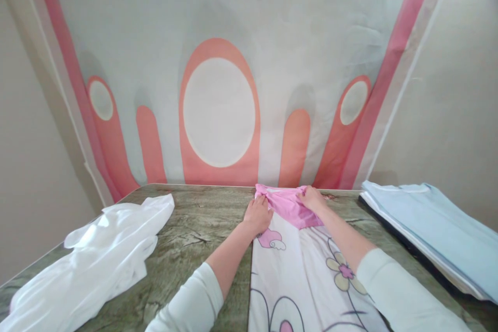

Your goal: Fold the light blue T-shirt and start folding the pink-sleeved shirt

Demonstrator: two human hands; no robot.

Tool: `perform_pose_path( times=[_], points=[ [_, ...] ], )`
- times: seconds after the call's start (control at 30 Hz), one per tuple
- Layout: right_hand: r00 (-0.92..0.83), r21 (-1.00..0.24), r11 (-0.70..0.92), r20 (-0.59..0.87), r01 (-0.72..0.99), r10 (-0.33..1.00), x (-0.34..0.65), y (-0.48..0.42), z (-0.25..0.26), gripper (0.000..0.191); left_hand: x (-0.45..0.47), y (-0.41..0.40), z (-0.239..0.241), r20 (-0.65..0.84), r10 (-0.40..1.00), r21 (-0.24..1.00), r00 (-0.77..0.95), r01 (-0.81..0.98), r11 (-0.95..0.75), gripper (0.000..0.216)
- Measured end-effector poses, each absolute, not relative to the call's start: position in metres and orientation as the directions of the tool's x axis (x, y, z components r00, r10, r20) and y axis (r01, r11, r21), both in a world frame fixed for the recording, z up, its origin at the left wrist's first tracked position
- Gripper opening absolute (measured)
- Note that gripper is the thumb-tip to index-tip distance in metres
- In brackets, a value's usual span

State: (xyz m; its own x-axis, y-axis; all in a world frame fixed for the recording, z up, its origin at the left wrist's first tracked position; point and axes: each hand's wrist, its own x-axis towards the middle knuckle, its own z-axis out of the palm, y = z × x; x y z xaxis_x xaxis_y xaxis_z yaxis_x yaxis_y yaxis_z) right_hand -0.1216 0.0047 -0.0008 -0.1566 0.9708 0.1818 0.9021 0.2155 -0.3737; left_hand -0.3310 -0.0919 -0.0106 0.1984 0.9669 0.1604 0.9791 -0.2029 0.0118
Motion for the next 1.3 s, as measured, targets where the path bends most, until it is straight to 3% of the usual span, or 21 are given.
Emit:
perform_pose_path(
  times=[0.27,0.53,0.8,1.0,1.13,1.3],
  points=[
    [-0.159,-0.427,0.167,0.055,0.889,0.986,-0.127,0.027,0.001,0.027,-0.334,-0.091,-0.021,0.121,0.971,0.036,0.205,0.977,-0.210,0.063],
    [-0.208,-0.558,0.227,0.097,0.798,0.973,-0.118,0.017,0.021,0.020,-0.334,-0.092,-0.023,0.135,0.975,0.069,0.178,0.980,-0.189,0.066],
    [-0.113,-0.441,0.170,0.152,0.881,0.982,-0.090,0.002,0.037,0.014,-0.334,-0.094,-0.023,0.145,0.974,0.096,0.175,0.977,-0.190,0.070],
    [-0.253,-0.383,0.304,0.178,0.872,0.951,-0.146,0.009,0.041,0.015,-0.333,-0.094,-0.022,0.137,0.972,0.080,0.192,0.976,-0.204,0.065],
    [-0.423,-0.445,0.433,0.128,0.784,0.897,-0.213,0.019,0.042,0.019,-0.331,-0.095,-0.019,0.136,0.973,0.070,0.187,0.978,-0.198,0.066],
    [-0.448,-0.563,0.444,0.142,0.697,0.883,-0.267,0.021,0.031,0.033,-0.332,-0.097,-0.019,0.166,0.966,0.054,0.198,0.976,-0.209,0.067]
  ],
)
